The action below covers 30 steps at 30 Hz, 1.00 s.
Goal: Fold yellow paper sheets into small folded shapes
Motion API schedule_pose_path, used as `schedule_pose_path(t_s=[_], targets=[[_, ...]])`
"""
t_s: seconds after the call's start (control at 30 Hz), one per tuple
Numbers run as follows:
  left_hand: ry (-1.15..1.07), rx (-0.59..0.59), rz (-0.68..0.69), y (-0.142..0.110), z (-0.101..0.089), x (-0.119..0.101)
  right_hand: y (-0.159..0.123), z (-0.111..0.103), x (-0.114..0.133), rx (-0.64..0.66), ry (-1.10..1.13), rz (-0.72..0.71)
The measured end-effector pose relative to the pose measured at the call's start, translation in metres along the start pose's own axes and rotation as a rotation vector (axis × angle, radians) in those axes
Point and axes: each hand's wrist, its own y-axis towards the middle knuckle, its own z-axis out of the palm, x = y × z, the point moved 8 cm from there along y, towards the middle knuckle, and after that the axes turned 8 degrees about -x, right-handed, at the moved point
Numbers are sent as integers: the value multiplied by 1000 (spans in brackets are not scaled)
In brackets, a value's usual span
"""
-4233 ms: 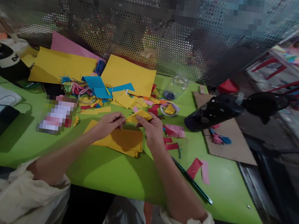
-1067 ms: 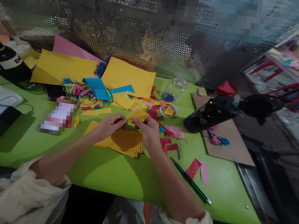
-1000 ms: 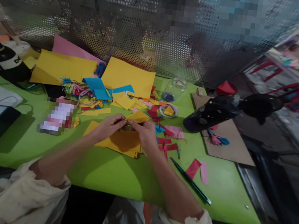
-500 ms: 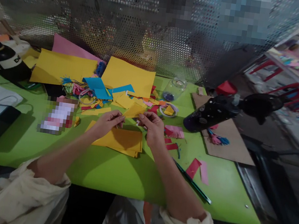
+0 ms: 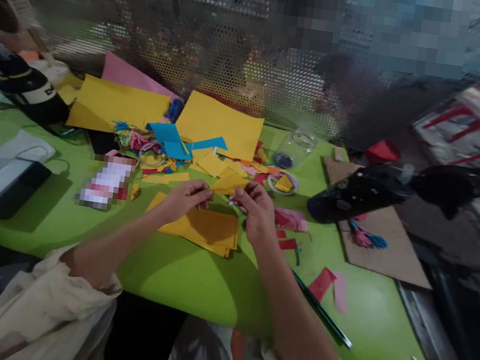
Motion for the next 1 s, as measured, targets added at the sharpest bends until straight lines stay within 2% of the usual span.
schedule_pose_path(t_s=[0.17,0.33,0.57,0.7,0.87,1.0], targets=[[201,118,72,-2,11,-11,-6,13,-10,58,-164,10],[284,118,139,-2,10,-20,-10,22,-15,89,-141,83],[281,79,140,-3,9,-20,-1,3,-6,-38,-51,24],[265,50,117,-5,7,-16,-5,7,-9,2,-54,33],[280,94,158,-6,11,-14,-16,21,-18,108,-93,89],[312,122,157,-6,14,-12,-12,11,-14,11,-43,54]])
